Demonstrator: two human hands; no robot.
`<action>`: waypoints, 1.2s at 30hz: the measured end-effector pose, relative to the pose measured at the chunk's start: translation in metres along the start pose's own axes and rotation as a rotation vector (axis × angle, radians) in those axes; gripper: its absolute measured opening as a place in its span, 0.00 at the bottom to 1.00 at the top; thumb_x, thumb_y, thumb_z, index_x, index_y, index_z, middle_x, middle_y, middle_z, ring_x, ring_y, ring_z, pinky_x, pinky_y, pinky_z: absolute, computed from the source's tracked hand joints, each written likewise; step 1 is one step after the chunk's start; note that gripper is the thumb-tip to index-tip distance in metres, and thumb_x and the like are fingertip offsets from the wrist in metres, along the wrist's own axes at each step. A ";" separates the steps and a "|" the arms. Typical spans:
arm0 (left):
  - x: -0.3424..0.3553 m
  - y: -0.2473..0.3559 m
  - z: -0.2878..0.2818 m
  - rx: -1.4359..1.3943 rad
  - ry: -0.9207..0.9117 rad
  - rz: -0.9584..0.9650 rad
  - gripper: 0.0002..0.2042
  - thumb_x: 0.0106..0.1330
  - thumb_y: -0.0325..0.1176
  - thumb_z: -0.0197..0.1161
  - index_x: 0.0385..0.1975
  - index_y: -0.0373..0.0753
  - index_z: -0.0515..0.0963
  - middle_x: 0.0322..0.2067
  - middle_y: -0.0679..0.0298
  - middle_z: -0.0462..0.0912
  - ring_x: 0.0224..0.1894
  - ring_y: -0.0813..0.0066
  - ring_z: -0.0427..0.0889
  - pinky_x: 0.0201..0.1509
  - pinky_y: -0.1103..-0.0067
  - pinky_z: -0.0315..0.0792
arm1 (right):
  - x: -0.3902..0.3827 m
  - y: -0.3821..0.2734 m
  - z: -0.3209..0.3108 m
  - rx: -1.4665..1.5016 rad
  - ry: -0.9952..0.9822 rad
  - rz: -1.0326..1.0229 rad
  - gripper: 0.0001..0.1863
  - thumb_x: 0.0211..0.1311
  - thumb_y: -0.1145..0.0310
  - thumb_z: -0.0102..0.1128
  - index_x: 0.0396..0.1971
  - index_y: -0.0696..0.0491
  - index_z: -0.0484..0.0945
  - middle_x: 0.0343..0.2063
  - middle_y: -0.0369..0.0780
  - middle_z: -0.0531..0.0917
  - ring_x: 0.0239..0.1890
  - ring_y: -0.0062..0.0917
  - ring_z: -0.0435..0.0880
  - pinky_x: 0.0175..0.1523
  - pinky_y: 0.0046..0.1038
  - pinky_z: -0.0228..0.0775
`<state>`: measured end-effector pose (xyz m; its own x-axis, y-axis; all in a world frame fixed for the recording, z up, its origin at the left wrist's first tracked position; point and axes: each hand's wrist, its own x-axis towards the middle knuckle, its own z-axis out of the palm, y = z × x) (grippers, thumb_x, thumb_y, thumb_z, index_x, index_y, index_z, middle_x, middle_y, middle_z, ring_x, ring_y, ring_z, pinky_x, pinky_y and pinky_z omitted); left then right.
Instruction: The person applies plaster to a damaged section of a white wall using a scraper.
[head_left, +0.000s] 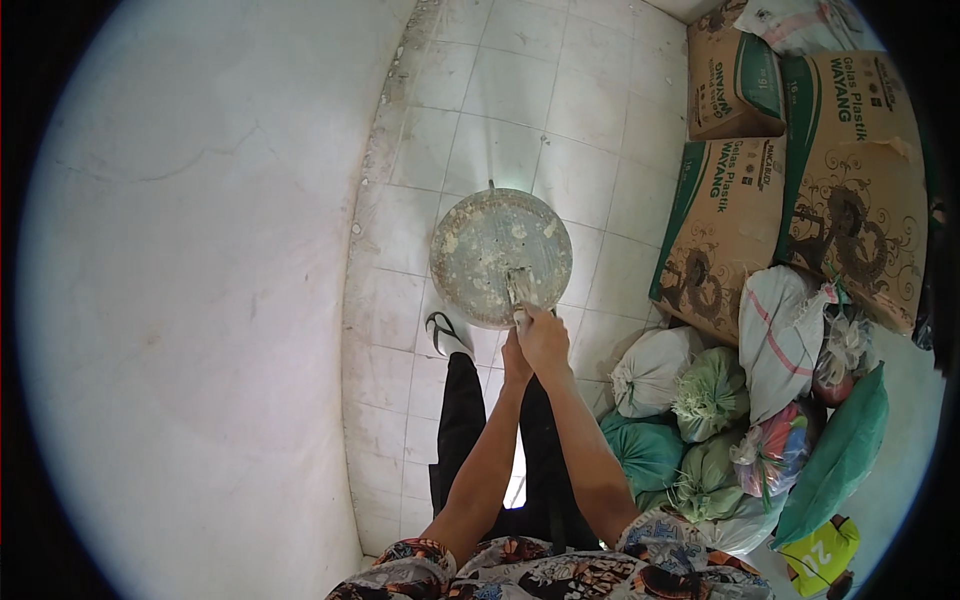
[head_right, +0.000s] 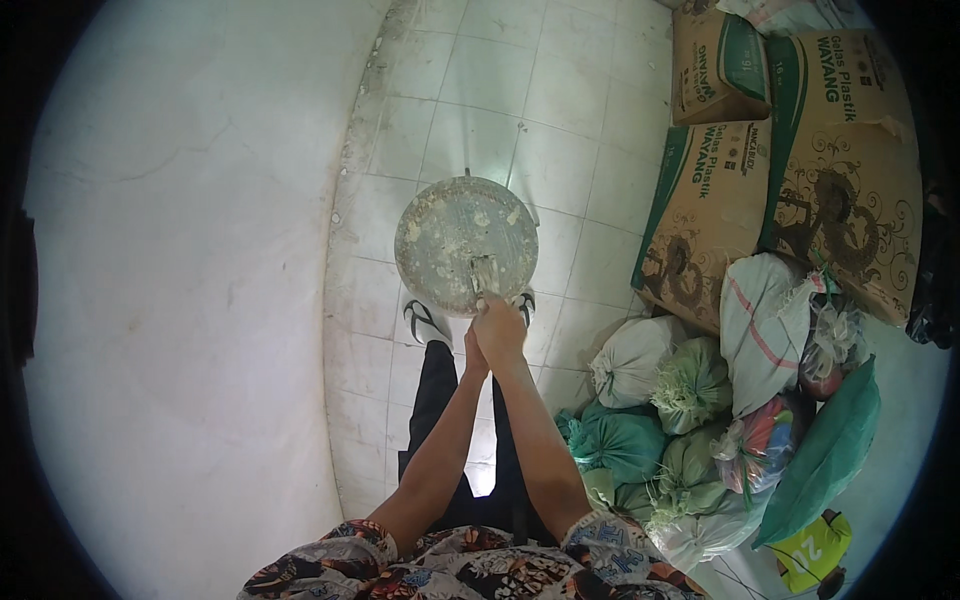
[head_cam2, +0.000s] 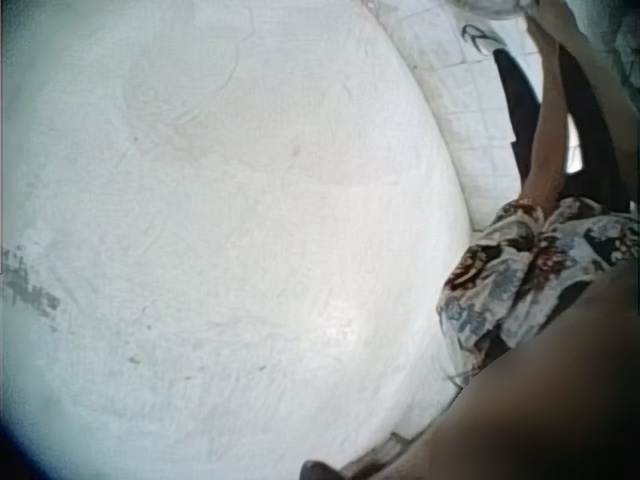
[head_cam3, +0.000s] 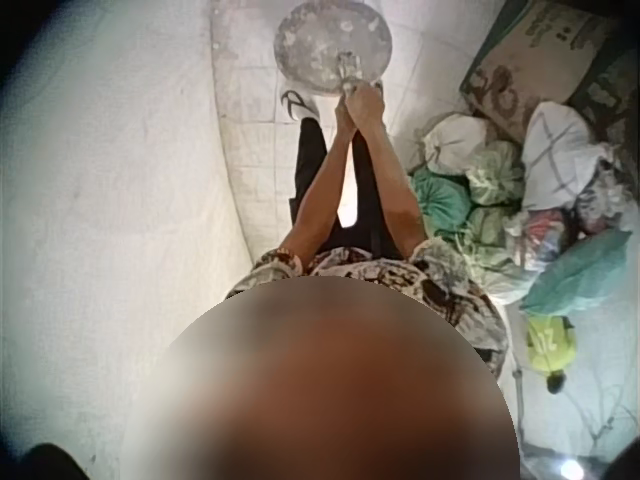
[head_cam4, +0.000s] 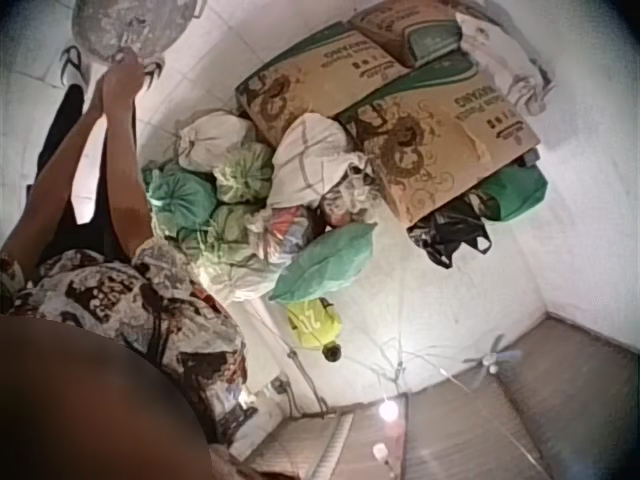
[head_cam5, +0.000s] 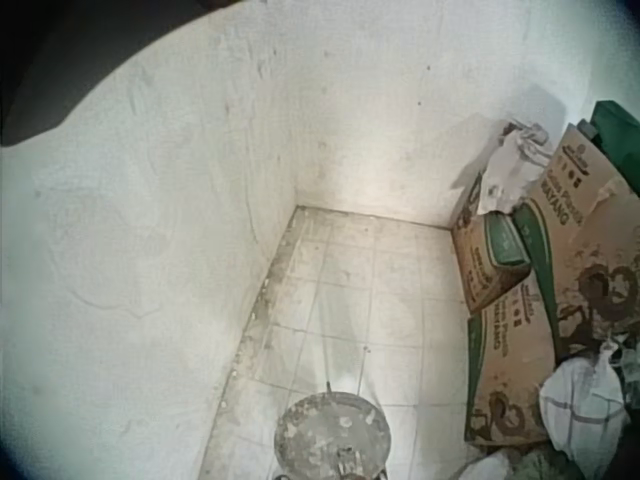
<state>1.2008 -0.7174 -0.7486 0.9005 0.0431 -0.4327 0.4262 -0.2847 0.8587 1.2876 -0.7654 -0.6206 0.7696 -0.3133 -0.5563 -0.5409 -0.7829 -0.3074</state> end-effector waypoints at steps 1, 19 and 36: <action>0.003 -0.002 -0.007 0.099 0.002 0.053 0.17 0.69 0.43 0.54 0.42 0.32 0.70 0.31 0.40 0.81 0.38 0.39 0.80 0.34 0.58 0.72 | -0.008 -0.001 0.001 0.012 -0.041 0.002 0.14 0.62 0.63 0.53 0.44 0.45 0.83 0.30 0.51 0.84 0.36 0.48 0.83 0.43 0.45 0.76; 0.006 -0.010 -0.009 -0.175 0.029 -0.122 0.18 0.60 0.39 0.64 0.43 0.33 0.70 0.33 0.44 0.82 0.42 0.44 0.82 0.39 0.64 0.75 | -0.018 0.008 0.009 0.048 -0.006 -0.094 0.15 0.63 0.63 0.51 0.47 0.45 0.81 0.28 0.50 0.83 0.34 0.48 0.83 0.41 0.45 0.76; 0.001 -0.025 0.001 -0.191 0.076 -0.039 0.14 0.68 0.40 0.54 0.39 0.34 0.69 0.27 0.44 0.79 0.32 0.41 0.80 0.29 0.60 0.70 | -0.012 0.006 0.013 -0.038 0.030 -0.275 0.13 0.61 0.64 0.54 0.44 0.45 0.81 0.24 0.49 0.82 0.29 0.44 0.83 0.36 0.44 0.76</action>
<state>1.1913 -0.7112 -0.7708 0.8836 0.1250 -0.4512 0.4634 -0.0951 0.8811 1.2702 -0.7594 -0.6256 0.8959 -0.1012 -0.4326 -0.2973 -0.8601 -0.4145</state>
